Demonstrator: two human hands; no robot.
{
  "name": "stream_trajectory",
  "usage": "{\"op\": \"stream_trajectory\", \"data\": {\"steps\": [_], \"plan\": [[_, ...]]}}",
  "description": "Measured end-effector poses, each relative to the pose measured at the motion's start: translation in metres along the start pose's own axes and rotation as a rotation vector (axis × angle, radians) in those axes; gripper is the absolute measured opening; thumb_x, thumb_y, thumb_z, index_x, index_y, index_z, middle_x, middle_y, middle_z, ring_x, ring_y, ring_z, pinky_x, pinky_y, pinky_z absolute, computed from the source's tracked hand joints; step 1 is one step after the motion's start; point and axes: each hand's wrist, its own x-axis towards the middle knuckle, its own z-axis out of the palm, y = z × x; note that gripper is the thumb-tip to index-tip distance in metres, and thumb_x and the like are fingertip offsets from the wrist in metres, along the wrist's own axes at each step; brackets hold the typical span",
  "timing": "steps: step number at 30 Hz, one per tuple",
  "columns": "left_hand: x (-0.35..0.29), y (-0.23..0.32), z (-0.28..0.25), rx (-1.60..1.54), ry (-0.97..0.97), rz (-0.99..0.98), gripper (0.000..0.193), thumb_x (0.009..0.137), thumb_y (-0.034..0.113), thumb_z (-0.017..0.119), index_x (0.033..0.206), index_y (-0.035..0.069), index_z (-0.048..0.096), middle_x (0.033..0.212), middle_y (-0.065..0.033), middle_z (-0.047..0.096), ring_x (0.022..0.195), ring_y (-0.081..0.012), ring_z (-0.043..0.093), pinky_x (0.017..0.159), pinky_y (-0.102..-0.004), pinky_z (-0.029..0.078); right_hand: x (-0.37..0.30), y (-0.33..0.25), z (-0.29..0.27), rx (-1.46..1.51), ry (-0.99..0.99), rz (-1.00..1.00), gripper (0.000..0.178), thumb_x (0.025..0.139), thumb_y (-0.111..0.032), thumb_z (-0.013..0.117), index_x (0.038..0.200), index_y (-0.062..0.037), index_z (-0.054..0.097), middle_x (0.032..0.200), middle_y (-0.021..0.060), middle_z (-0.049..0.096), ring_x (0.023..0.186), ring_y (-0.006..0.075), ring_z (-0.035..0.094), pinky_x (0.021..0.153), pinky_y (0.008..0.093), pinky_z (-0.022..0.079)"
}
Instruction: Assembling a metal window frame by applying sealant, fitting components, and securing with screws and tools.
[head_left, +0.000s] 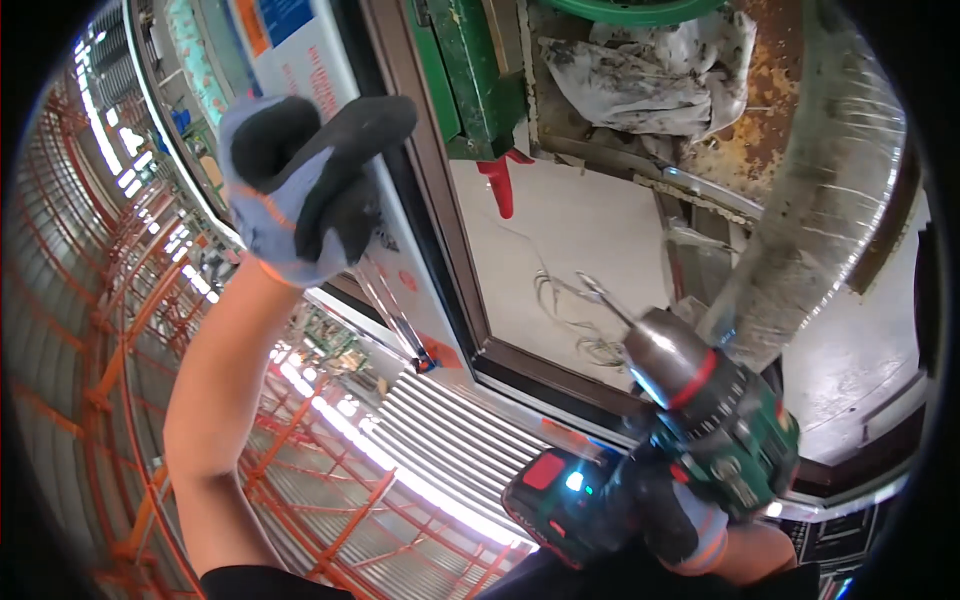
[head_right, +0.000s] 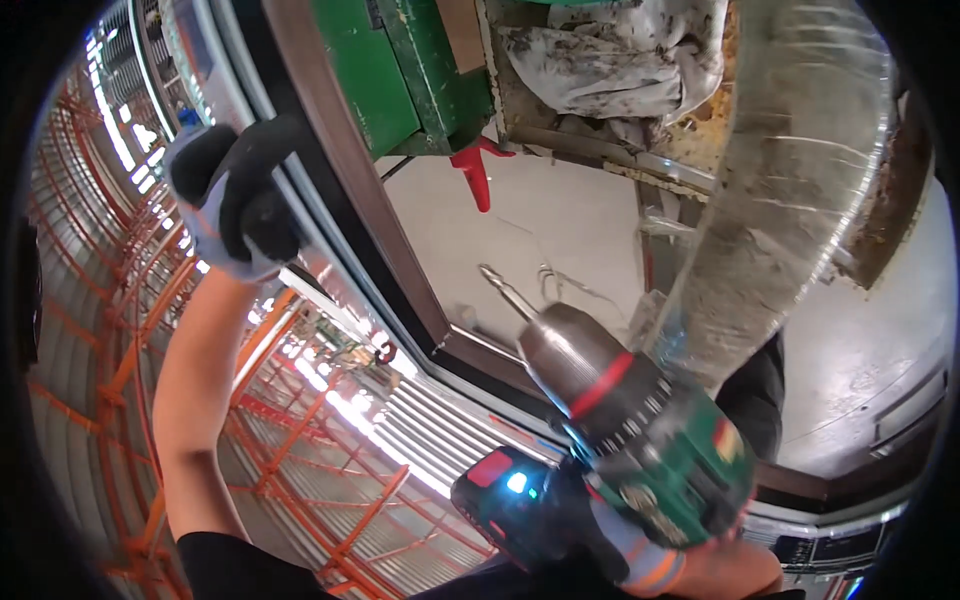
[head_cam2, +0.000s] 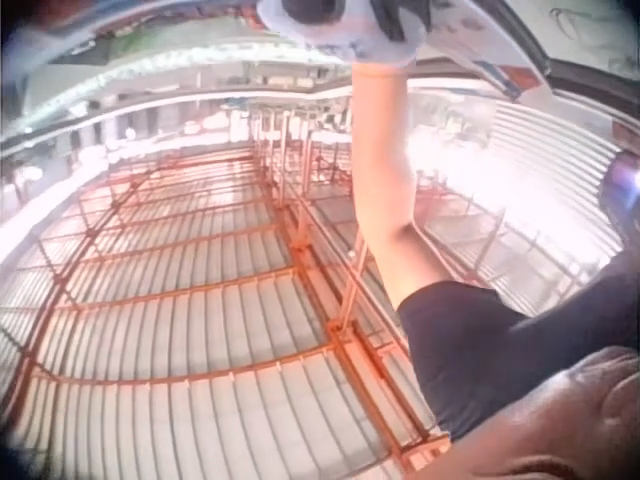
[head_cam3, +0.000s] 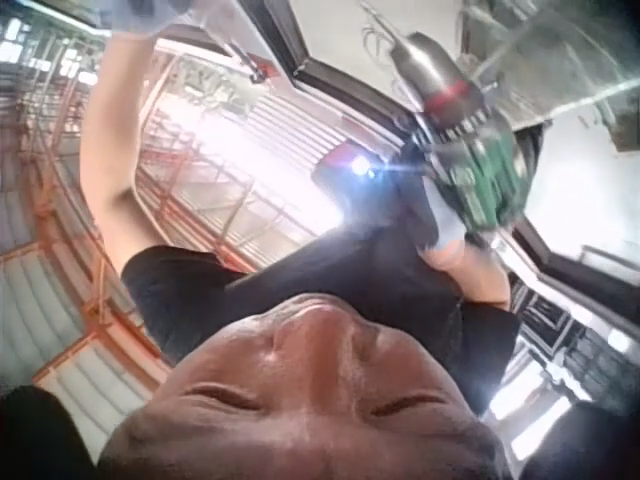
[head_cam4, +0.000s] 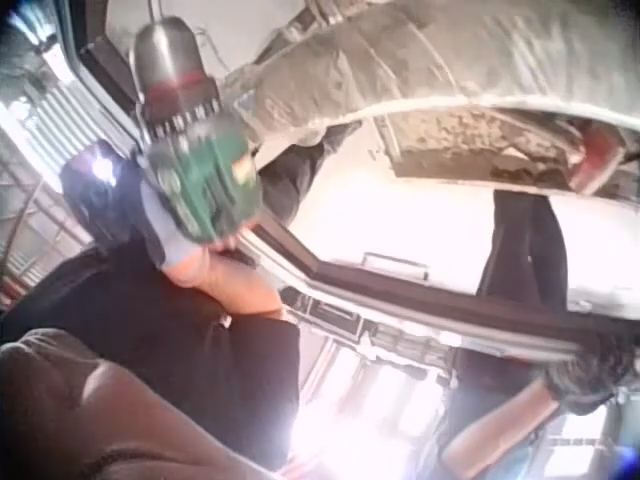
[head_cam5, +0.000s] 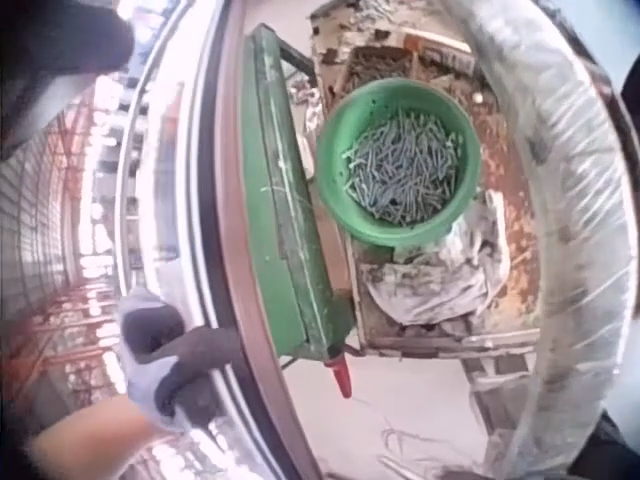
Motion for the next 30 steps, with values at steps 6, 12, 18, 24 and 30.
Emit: {"op": "stream_trajectory", "data": {"steps": [6,12,18,24,30], "plan": [[-0.013,-0.005,-0.001,-0.001,-0.088,-0.029,0.042,0.086,0.035,0.049,0.108,0.005,0.069,0.105,-0.0114,0.067,0.082,-0.0284,0.063,0.075,-0.0401,0.046,0.021,0.008,-0.003,0.112,-0.037,-0.028,0.048,0.092,-0.019,0.056,0.131,0.0039,0.042,0.068,0.0028,0.051,0.056,0.0123,0.049,0.053,0.0257,0.039],[-0.056,-0.010,0.011,-0.178,-0.066,-0.238,0.037,0.087,0.029,0.056,0.106,0.000,0.067,0.100,-0.0142,0.067,0.084,-0.0289,0.065,0.076,-0.0385,0.050,0.034,0.019,-0.016,0.193,-0.047,-0.064,0.048,0.092,-0.019,0.056,0.131,0.0038,0.041,0.068,0.0030,0.051,0.057,0.0127,0.049,0.053,0.0262,0.039],[-0.101,-0.005,0.013,-0.340,-0.044,-0.480,0.033,0.088,0.024,0.063,0.105,-0.005,0.065,0.094,-0.0170,0.067,0.085,-0.0294,0.067,0.078,-0.0369,0.053,0.034,0.030,-0.010,0.254,-0.058,-0.086,0.048,0.092,-0.020,0.056,0.131,0.0037,0.041,0.068,0.0032,0.051,0.057,0.0131,0.049,0.053,0.0267,0.039],[-0.080,-0.008,-0.001,-0.232,-0.170,-0.316,0.035,0.086,0.026,0.063,0.101,-0.005,0.065,0.094,-0.0176,0.067,0.084,-0.0308,0.068,0.077,-0.0370,0.054,0.036,0.031,-0.019,0.239,-0.057,-0.103,0.048,0.092,-0.020,0.055,0.130,0.0036,0.041,0.068,0.0035,0.051,0.057,0.0135,0.049,0.054,0.0272,0.039],[-0.111,-0.014,0.005,-0.286,-0.143,-0.362,0.035,0.090,0.028,0.054,0.096,-0.004,0.066,0.090,-0.0179,0.067,0.083,-0.0327,0.067,0.077,-0.0393,0.053,0.040,0.026,-0.023,0.230,-0.085,-0.144,0.047,0.092,-0.020,0.055,0.130,0.0035,0.041,0.068,0.0037,0.051,0.058,0.0139,0.049,0.054,0.0278,0.040]]}}
